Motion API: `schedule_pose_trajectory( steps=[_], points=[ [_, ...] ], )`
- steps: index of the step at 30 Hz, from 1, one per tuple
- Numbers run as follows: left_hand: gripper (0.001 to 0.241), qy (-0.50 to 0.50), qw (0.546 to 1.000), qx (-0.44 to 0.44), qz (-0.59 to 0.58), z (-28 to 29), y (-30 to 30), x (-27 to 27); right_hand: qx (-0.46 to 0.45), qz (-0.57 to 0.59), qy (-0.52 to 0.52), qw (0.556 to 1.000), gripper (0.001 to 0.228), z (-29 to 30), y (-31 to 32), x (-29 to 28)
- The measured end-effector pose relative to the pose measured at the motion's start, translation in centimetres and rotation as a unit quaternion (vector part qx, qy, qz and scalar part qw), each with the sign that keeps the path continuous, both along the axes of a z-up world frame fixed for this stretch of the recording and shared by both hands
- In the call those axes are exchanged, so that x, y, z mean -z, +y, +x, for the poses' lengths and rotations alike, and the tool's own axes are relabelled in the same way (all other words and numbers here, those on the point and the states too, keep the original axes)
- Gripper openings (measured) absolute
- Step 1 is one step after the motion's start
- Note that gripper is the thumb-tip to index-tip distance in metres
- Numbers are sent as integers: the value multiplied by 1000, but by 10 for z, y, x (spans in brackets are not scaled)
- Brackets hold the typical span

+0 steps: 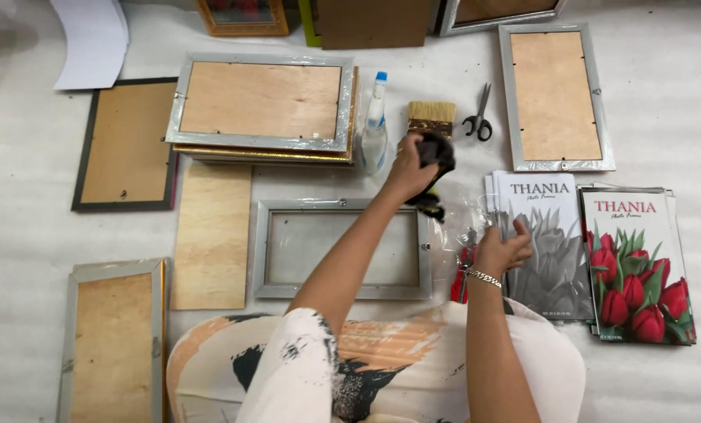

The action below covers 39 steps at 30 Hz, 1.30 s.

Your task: Assembling a picture frame by cleaning the glass, inserting the picture, and adding the backing board

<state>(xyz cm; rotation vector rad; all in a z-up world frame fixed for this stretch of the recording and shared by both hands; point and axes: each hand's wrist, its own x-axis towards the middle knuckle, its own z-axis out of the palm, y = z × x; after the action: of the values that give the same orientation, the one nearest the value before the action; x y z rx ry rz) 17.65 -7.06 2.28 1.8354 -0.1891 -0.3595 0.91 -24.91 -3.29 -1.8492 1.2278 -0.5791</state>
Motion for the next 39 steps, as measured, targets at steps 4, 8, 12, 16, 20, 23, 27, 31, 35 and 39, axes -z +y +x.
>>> schedule_pose_trajectory(
  steps=[4,8,12,16,20,23,27,31,35,39],
  points=[
    [56,-140,981,11,132,18,-58,3,16,59,97,993,61,1,6,4],
    [58,-262,935,13,238,9,-84,-7,-72,84,152,982,66,4,-13,78],
    [65,-229,935,43,268,-1,-88,4,-112,98,226,963,65,2,-4,73],
    [58,-309,930,-24,198,-49,-54,-4,-84,99,184,974,44,5,4,55],
    [56,-314,932,-67,170,-108,-16,2,-138,32,-77,987,33,3,34,-15],
    [47,-271,944,-50,181,-154,19,-11,-195,8,-79,978,32,-6,45,-35],
    [48,-280,926,-7,252,-208,56,-6,-73,-90,-89,989,41,-1,-13,37],
    [50,-308,906,46,288,-236,92,2,-57,-122,-37,990,31,10,-75,31],
    [53,-382,861,32,334,-237,132,14,-177,-127,125,968,21,22,-151,42],
    [49,-372,840,-64,389,-246,170,8,-298,-231,362,852,38,2,-211,52]
  ],
)
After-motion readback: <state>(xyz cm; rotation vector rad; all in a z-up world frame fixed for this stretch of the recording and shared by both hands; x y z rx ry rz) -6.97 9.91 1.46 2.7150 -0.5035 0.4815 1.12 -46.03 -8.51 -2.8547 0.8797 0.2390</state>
